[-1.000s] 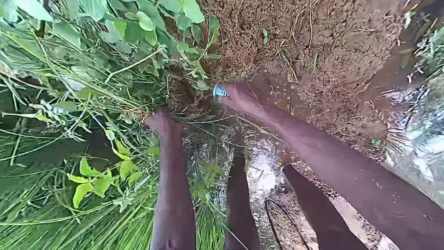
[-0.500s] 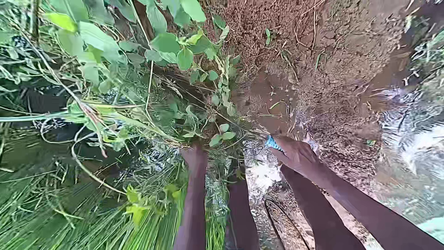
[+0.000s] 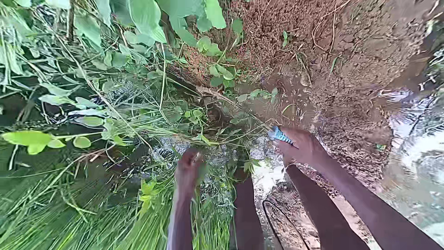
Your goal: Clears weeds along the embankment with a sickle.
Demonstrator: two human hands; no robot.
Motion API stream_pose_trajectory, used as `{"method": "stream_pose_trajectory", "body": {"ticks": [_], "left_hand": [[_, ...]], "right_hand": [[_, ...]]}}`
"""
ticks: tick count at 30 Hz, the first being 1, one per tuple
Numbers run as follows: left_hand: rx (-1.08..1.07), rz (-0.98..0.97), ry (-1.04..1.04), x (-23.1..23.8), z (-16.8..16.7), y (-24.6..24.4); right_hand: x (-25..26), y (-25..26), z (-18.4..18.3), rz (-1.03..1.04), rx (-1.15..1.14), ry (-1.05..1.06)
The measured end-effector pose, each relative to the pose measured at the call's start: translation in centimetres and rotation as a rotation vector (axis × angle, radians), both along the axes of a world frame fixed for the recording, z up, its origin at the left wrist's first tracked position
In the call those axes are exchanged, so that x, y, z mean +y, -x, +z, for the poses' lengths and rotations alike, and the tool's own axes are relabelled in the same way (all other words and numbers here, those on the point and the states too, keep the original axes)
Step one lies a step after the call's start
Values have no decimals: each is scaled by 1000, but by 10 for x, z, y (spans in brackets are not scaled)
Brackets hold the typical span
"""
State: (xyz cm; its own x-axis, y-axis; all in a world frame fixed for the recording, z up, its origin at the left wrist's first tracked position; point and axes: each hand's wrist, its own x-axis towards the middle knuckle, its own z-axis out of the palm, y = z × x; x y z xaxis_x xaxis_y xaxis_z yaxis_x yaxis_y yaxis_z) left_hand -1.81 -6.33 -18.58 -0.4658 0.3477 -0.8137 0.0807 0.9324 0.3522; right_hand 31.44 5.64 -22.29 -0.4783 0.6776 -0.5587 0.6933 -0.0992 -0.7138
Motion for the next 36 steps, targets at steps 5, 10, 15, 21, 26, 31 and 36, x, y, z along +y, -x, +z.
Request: {"method": "stream_pose_trajectory", "body": {"ticks": [5,10,15,21,26,31,36], "left_hand": [[193,-411,-445,74,4,-4],[609,-753,-625,171,-72,37],[737,-588,-248,181,-78,100],[643,-450,-102,193,-94,110],[504,-501,-8,172,-99,116],[491,-483,160,166,-94,103],[544,-498,204,162,-89,91]], "right_hand": [[-33,-6,-1,-329,100,209],[-38,13,1,-358,92,230],[-49,20,1,-339,86,173],[-31,37,8,-154,97,24],[22,76,9,70,153,-207],[93,159,-21,287,42,-184],[119,220,-52,375,-158,-35]]}}
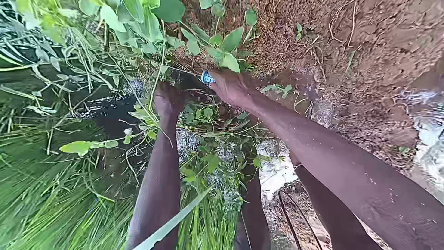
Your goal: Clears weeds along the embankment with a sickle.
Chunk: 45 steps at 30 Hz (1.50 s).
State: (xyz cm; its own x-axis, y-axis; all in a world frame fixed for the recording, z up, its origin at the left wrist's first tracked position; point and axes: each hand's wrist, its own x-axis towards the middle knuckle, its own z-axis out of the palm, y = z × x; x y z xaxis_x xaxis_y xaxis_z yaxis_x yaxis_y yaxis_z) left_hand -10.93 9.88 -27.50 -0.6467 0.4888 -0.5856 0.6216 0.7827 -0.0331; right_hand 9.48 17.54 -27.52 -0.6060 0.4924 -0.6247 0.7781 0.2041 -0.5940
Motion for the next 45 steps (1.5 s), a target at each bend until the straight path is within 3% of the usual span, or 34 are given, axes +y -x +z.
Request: {"method": "stream_pose_trajectory", "body": {"ticks": [3,5,8,10,13,16,18,21,25,28,30,33,37,40,42,45], "left_hand": [[25,-71,83,-10,1,-5],[-19,-114,28,-27,0,-6],[-108,-6,-141,-71,-14,-5],[-76,141,-119,-75,-19,-15],[-81,173,-21,-85,-28,-28],[-94,111,-119,-96,-35,-21],[-86,-50,-73,-100,-23,-18],[-39,-143,27,-91,-8,-15],[-6,-96,76,-96,-15,-8],[17,-70,126,-88,-11,-1],[17,-28,83,-88,-10,0],[28,-27,14,-84,-6,16],[-38,2,56,-107,2,21],[-127,-73,137,-134,0,-26],[-122,-2,154,-140,-3,-50],[-167,113,94,-139,-2,-50]], "right_hand": [[-23,-53,8,2,2,-28],[-59,-108,22,-39,54,-81],[-142,-186,51,-127,57,-114],[-190,-236,65,-220,6,-46],[-215,-283,76,-298,-73,24],[-186,-266,68,-292,56,-9],[-166,-227,67,-304,173,-68],[-128,-147,50,-327,263,-130],[-72,-32,-4,-234,131,68],[-43,19,-17,-174,18,134],[-45,9,-18,-138,-2,137],[-78,-44,-2,-138,-34,188],[-168,-199,41,-200,-92,146],[-203,-280,56,-191,-52,74],[-200,-282,55,-190,13,47],[-182,-241,47,-294,153,-10]]}}
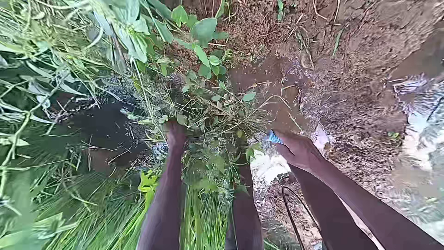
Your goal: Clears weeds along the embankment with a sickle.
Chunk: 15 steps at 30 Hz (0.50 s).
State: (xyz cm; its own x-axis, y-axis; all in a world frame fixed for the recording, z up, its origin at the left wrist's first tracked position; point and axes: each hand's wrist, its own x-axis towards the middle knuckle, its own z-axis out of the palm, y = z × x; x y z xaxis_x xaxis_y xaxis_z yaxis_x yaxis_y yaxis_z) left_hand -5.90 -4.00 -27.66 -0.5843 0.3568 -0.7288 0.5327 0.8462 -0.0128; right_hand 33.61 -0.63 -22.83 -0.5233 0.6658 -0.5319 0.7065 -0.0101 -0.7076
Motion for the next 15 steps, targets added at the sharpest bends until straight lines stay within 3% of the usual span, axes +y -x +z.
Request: {"method": "stream_pose_trajectory", "body": {"ticks": [5,8,10,12,15], "left_hand": [[75,-155,-19,0,6,40],[68,-72,-53,-3,5,73],[110,-22,-84,-8,0,87],[174,-98,87,-13,-5,88],[170,-146,282,-9,-12,71]], "right_hand": [[56,139,-32,-99,143,128],[96,226,-64,2,46,236],[112,258,-78,59,-14,290],[107,255,-75,85,-32,318],[62,182,-48,104,-131,347]]}}
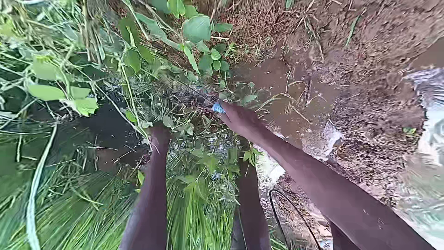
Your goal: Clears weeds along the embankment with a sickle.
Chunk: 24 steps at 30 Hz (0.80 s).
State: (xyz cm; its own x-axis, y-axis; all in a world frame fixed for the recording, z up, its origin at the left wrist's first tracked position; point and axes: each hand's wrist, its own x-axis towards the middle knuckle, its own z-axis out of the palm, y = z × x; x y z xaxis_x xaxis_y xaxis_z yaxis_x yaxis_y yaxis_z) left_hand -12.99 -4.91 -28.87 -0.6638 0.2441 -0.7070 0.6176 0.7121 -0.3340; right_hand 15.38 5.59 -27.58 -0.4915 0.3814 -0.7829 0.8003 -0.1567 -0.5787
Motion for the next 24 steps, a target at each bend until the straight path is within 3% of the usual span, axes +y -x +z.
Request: {"method": "stream_pose_trajectory", "body": {"ticks": [3,8,11,12,17,19,24], "left_hand": [[-84,39,32,-5,7,-25],[-162,-16,133,-13,19,-47],[-167,189,-225,-6,41,-52],[-189,179,-314,-1,50,-52],[-67,-239,-466,49,74,-57],[-79,-352,-515,71,61,-57],[-22,-226,-492,123,3,-20]], "right_hand": [[-49,-80,29,25,-75,67],[-80,-135,53,-5,-75,97],[-77,-135,42,-131,41,-84],[-76,-131,40,-196,91,-168],[-71,-111,42,-329,161,-268],[-72,-117,43,-301,152,-258],[-72,-127,48,-329,134,-245]]}}
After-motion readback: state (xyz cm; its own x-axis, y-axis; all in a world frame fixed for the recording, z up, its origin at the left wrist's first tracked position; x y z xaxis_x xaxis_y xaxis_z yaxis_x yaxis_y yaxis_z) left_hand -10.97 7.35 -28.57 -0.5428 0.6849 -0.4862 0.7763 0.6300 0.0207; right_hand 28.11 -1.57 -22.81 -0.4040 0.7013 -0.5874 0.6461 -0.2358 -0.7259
